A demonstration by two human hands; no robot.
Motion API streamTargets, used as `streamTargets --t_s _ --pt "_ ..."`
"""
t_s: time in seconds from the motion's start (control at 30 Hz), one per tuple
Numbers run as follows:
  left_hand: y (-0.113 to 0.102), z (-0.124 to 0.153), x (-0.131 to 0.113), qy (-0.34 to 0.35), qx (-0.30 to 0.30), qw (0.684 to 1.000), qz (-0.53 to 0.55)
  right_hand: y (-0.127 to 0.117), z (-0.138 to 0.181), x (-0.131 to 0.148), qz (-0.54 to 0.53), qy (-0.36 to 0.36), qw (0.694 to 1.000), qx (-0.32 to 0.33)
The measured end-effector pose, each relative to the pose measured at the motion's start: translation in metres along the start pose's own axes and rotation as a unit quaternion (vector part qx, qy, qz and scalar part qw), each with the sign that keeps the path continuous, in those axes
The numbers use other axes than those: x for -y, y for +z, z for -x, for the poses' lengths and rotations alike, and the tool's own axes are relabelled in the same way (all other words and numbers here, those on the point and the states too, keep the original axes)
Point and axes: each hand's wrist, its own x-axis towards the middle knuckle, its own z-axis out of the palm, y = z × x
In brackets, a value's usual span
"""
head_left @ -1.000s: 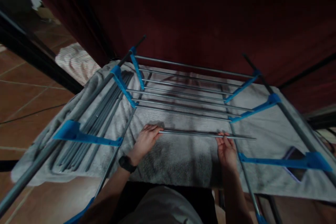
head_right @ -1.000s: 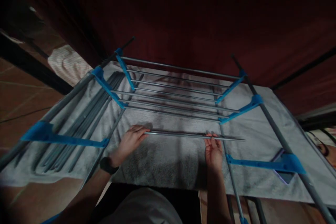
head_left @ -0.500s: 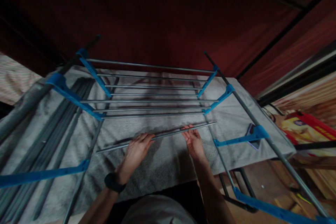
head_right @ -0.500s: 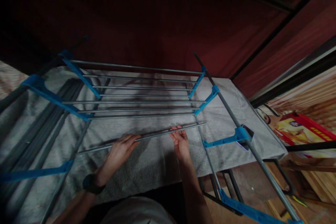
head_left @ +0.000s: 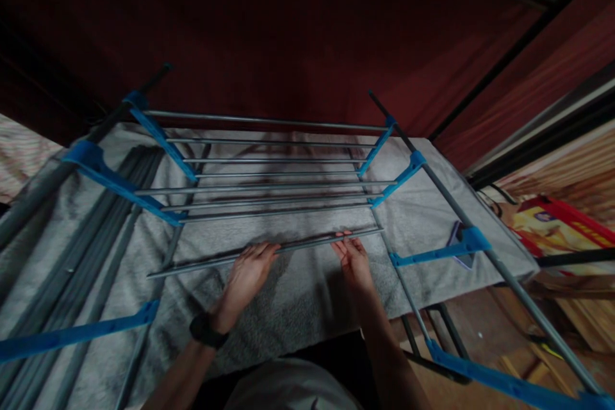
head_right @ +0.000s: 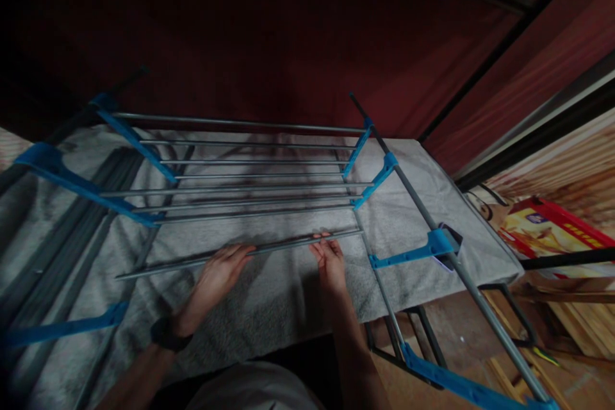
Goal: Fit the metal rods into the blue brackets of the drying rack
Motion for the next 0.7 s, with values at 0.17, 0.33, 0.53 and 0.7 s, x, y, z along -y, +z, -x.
streamTargets --t_s 0.17,0.33,0.53,0.7 --pt "-0.004 0.003 0.008 0.007 0.0 1.0 0.016 -0.006 -0.006 0.0 0.003 -0.013 1.0 -0.003" --pt "0.0 -0.005 -0.008 0.024 0.014 0.999 0.018 0.001 -0.001 -0.006 0.005 -0.004 1.0 -0.004" --pt "0.003 -0.013 -0.014 0.032 0.022 0.999 0.011 0.001 -0.002 -0.002 0.004 -0.015 1.0 -0.015" --pt "-0.001 -0.008 -0.002 0.025 0.007 1.0 0.014 -0.003 -0.004 0.004 -0.001 -0.029 0.999 -0.031"
